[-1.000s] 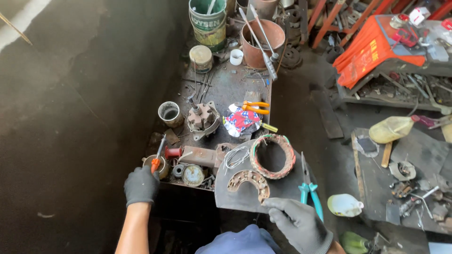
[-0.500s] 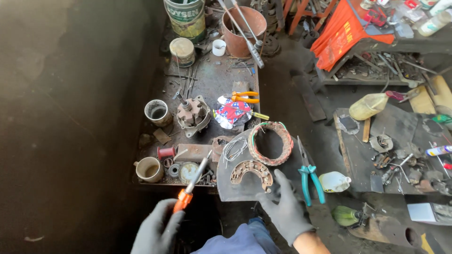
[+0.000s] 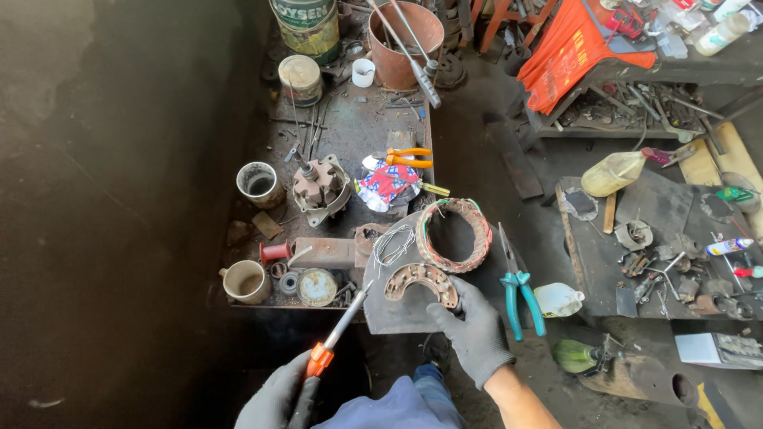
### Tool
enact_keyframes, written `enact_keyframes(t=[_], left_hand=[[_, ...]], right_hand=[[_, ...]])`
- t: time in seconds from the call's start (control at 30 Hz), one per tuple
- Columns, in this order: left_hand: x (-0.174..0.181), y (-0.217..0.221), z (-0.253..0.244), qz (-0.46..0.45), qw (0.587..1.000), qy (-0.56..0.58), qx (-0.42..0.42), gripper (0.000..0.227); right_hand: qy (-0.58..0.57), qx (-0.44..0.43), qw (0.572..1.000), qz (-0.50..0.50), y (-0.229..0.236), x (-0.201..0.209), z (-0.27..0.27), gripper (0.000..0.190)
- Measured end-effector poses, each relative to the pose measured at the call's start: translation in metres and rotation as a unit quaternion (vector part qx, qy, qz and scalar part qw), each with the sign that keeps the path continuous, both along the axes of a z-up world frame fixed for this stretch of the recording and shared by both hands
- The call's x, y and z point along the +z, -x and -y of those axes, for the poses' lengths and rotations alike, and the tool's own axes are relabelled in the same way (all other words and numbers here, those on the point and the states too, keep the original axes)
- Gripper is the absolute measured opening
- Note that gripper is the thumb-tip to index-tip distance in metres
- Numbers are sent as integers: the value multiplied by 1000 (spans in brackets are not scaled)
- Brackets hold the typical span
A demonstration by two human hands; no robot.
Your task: The person uses a soldering iron to heat and solder a metal electrical component, likely a commutator, while holding it with gloved hands. The person also uses a screwdriver to adjust or clean parts of the component during the process.
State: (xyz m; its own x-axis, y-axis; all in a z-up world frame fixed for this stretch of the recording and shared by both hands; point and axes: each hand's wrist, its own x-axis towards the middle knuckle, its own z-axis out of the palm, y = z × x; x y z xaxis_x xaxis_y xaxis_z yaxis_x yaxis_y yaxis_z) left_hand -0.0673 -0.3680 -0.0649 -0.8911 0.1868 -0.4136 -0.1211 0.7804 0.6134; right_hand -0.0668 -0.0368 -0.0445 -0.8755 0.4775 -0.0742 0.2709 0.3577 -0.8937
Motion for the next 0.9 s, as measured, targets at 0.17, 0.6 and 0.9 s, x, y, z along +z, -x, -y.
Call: enact_keyframes(t=[0.17,0.6,0.9], left_hand=[[5,-7,-7,-43,991,121,-29,58],[65,26,-28,31,973,193,-122,79],[50,24,-29,19,977,186,-104,82]], right_hand=[[8,-6,1000,-25,2,-5,2,64],[-237,-20,971,-11,0,-6,18,69],[-339,-24,940,-15,2,0,28,69]])
